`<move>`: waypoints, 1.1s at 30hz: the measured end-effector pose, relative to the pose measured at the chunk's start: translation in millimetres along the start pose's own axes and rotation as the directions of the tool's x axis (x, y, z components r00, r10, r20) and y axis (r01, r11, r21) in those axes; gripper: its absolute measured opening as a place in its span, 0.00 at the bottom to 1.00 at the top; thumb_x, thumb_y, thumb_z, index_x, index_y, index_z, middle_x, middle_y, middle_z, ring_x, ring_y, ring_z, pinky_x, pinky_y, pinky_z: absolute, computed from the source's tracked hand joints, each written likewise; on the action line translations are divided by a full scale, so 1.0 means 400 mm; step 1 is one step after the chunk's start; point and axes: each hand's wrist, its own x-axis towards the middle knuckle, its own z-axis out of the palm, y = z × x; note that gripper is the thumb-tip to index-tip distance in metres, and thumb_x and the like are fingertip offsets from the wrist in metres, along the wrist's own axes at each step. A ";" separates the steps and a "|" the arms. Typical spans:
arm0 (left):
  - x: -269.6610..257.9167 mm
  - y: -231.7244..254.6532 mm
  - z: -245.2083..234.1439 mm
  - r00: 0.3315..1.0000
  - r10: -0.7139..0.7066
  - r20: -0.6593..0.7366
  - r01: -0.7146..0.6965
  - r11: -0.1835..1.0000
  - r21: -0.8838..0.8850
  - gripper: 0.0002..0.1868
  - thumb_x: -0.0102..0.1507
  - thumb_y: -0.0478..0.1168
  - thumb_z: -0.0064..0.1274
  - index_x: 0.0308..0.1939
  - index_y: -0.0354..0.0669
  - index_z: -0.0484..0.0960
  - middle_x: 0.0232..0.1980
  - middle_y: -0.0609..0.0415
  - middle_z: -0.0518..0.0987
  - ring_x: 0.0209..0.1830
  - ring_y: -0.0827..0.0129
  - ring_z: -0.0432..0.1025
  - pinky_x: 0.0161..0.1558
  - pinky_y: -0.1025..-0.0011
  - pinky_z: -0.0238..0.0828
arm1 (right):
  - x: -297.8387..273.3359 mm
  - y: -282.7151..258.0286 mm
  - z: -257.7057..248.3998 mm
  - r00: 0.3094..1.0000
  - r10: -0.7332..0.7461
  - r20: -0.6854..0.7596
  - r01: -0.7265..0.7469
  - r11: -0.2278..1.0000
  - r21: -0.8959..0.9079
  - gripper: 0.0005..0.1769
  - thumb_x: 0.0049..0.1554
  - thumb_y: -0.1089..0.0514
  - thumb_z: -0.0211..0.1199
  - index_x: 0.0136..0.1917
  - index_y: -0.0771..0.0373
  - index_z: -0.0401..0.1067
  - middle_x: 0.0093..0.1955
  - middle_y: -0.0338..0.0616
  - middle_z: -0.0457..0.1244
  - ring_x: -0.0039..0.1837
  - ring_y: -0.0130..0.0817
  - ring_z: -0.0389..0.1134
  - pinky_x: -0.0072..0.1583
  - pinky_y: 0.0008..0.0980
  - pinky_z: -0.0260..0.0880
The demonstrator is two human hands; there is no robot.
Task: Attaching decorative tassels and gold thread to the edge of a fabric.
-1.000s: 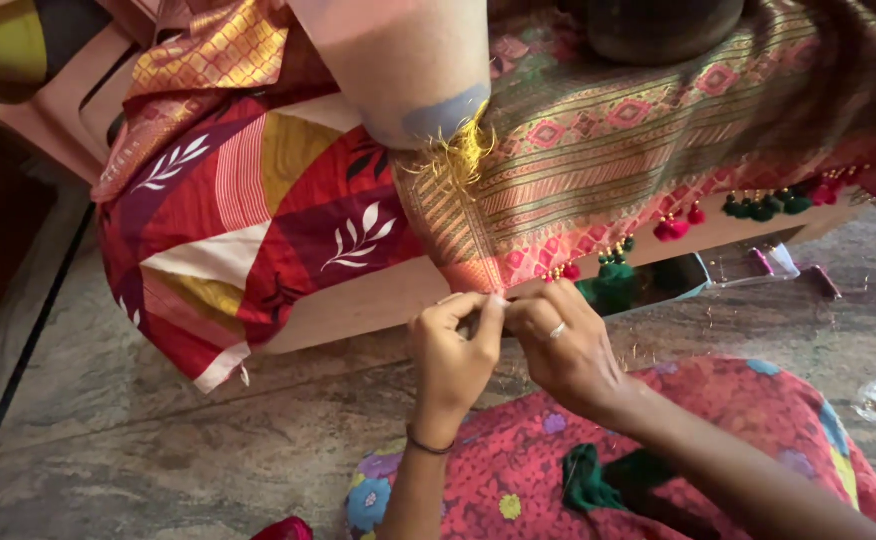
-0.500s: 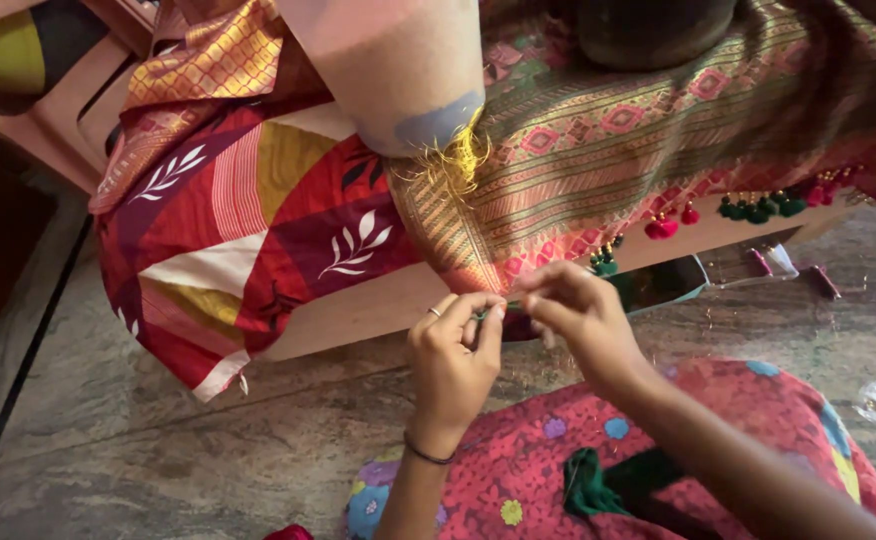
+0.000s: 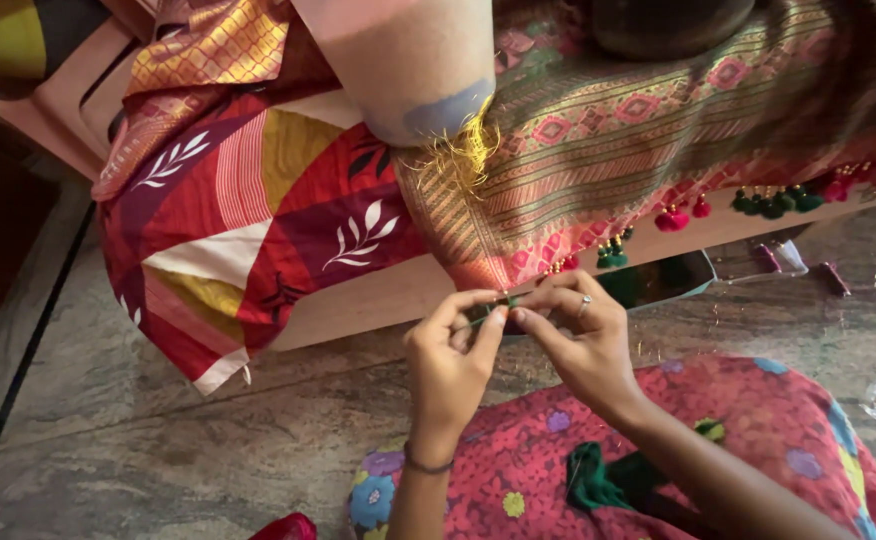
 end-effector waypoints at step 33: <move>-0.090 -0.115 0.042 0.971 -0.229 -0.063 0.226 0.973 -0.056 0.06 0.63 0.37 0.61 0.35 0.37 0.87 0.19 0.65 0.61 0.19 0.86 0.52 0.22 0.77 0.44 | -0.015 0.090 0.102 0.623 0.723 0.297 -0.575 0.166 0.801 0.07 0.63 0.61 0.56 0.47 0.69 0.67 0.42 0.42 0.64 0.37 0.26 0.68 0.39 0.18 0.70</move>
